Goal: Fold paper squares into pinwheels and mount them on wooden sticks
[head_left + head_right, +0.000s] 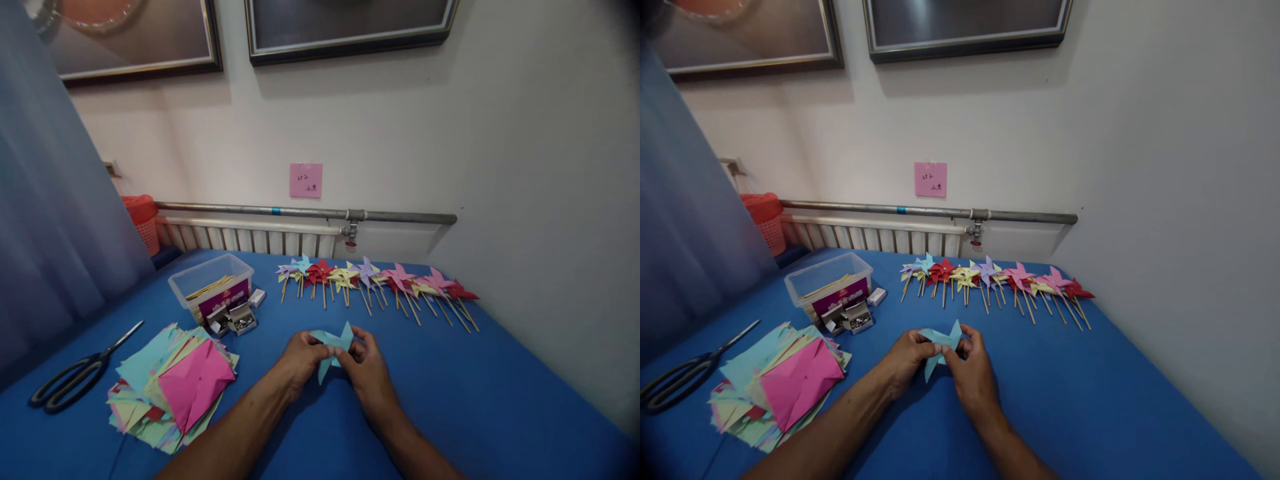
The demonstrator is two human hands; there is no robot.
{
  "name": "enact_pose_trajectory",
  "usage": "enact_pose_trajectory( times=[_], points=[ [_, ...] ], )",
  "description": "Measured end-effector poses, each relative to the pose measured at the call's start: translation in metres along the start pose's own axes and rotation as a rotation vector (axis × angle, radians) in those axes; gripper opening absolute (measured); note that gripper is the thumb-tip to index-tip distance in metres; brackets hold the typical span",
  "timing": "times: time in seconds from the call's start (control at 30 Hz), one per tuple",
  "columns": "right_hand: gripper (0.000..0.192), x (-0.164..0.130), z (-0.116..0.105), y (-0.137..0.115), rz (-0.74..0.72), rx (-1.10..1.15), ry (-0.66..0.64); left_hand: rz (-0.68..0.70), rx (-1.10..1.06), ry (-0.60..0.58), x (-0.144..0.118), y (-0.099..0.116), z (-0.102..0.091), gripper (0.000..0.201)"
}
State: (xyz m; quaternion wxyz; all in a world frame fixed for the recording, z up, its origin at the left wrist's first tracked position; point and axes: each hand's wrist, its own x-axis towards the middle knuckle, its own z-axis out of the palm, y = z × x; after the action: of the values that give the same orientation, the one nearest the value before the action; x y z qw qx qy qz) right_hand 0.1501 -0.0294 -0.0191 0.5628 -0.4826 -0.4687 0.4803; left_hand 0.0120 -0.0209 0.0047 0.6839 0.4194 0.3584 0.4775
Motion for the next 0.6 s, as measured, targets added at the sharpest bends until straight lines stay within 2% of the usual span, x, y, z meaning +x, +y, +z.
enact_pose_trajectory(
  times=[0.2,0.37,0.6],
  points=[
    [0.037,0.002,-0.004,-0.004,-0.006,-0.021,-0.100,-0.023,0.017,0.071,-0.001,0.002,0.000,0.022],
    [0.045,0.011,-0.011,0.003,0.011,0.015,-0.200,-0.049,0.040,0.070,-0.001,0.004,0.000,0.018],
    [0.045,0.005,-0.008,-0.002,0.006,0.055,-0.154,-0.056,0.105,0.156,0.004,-0.001,-0.004,0.021]
  ],
)
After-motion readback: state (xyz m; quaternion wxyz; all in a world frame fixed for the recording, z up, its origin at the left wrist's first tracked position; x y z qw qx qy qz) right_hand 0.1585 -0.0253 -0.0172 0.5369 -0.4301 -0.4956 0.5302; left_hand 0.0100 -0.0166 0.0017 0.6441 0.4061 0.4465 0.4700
